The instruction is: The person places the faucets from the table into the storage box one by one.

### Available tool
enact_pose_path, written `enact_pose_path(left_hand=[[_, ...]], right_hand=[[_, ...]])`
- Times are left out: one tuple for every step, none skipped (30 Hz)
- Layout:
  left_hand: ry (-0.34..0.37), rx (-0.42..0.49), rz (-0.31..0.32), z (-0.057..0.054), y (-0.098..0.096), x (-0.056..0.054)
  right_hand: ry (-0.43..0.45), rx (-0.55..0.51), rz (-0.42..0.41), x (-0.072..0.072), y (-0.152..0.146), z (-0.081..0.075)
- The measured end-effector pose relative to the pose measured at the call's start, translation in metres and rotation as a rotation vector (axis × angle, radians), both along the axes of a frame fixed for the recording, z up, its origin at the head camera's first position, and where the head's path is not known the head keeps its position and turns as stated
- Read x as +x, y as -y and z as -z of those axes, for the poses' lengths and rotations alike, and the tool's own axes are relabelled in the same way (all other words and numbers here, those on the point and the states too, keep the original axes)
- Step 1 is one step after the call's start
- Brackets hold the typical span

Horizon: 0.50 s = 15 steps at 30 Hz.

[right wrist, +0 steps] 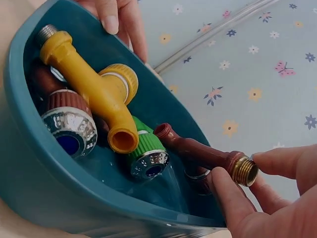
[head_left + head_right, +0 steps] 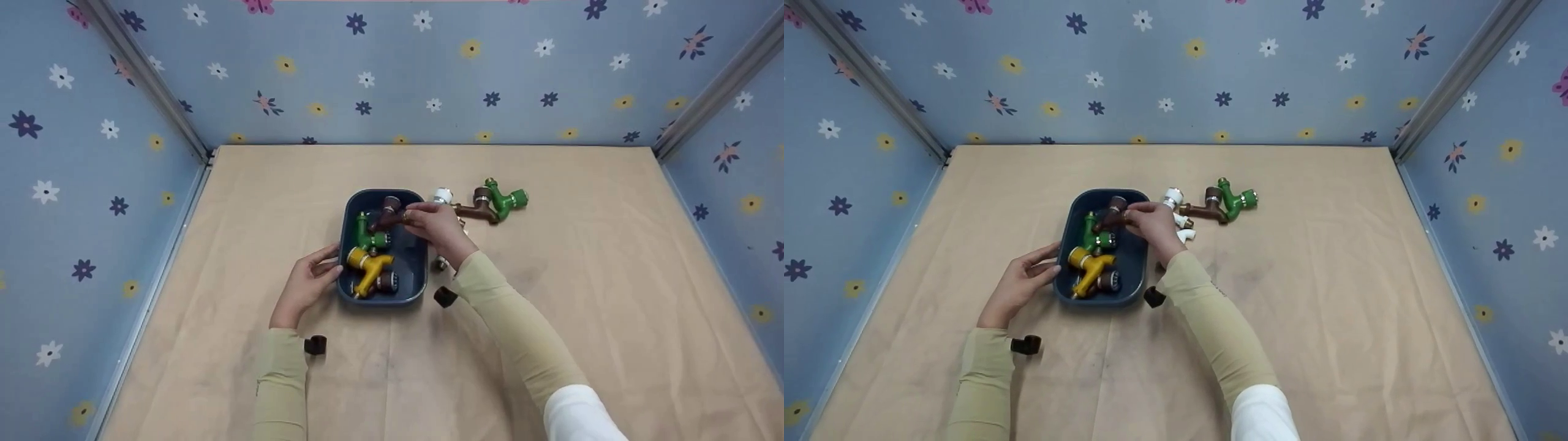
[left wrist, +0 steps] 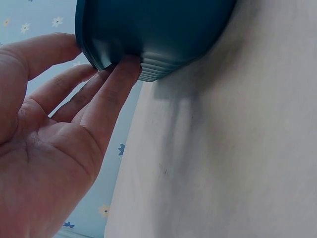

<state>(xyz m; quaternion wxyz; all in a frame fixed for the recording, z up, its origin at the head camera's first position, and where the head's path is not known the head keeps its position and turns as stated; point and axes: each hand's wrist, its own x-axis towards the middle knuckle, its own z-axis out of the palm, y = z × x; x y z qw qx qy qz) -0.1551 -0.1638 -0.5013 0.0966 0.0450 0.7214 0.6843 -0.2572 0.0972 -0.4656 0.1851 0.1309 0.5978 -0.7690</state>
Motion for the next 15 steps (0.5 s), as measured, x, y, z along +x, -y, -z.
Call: enact_pose_path(left_hand=[[0.008, 0.003, 0.003, -0.0041, -0.0008, 0.0013], [0.009, 0.005, 0.002, -0.0041, -0.0009, 0.0013], [0.008, 0.007, 0.003, -0.0042, -0.0010, 0.0014], [0.006, 0.008, 0.005, -0.0042, -0.0013, 0.0014], [0.002, 0.007, 0.007, -0.0040, -0.0016, 0.0013], [-0.003, 0.004, 0.010, -0.0039, -0.0018, 0.0012], [-0.008, 0.005, 0.014, -0.0037, -0.0021, 0.0012], [-0.012, 0.006, 0.016, -0.0034, -0.0022, 0.0011], [-0.014, 0.008, 0.016, -0.0032, -0.0022, 0.0011], [-0.015, 0.011, 0.016, -0.0031, -0.0021, 0.0012], [-0.016, 0.015, 0.015, -0.0030, -0.0020, 0.0013], [-0.015, 0.019, 0.014, -0.0030, -0.0018, 0.0014], [-0.017, 0.021, 0.013, -0.0030, -0.0016, 0.0016], [-0.016, 0.024, 0.012, -0.0030, -0.0014, 0.0017], [-0.016, 0.024, 0.012, -0.0031, -0.0012, 0.0018]], right_hand=[[-0.006, 0.018, -0.003, -0.0004, 0.0011, -0.0003], [-0.011, 0.035, -0.008, -0.0010, 0.0023, -0.0005], [-0.014, 0.051, -0.014, -0.0017, 0.0032, -0.0005], [-0.018, 0.069, -0.021, -0.0023, 0.0041, -0.0005], [-0.021, 0.085, -0.028, -0.0031, 0.0047, -0.0003], [-0.023, 0.101, -0.036, -0.0037, 0.0052, -0.0001], [-0.024, 0.112, -0.042, -0.0043, 0.0056, 0.0001], [-0.025, 0.120, -0.050, -0.0049, 0.0059, 0.0003], [-0.024, 0.128, -0.056, -0.0054, 0.0061, 0.0003], [-0.025, 0.134, -0.063, -0.0059, 0.0064, 0.0004], [-0.027, 0.140, -0.069, -0.0064, 0.0066, 0.0004], [-0.030, 0.145, -0.076, -0.0069, 0.0069, 0.0002], [-0.033, 0.149, -0.082, -0.0073, 0.0070, 0.0000], [-0.038, 0.155, -0.088, -0.0075, 0.0071, -0.0002], [-0.041, 0.161, -0.094, -0.0077, 0.0072, -0.0003]])
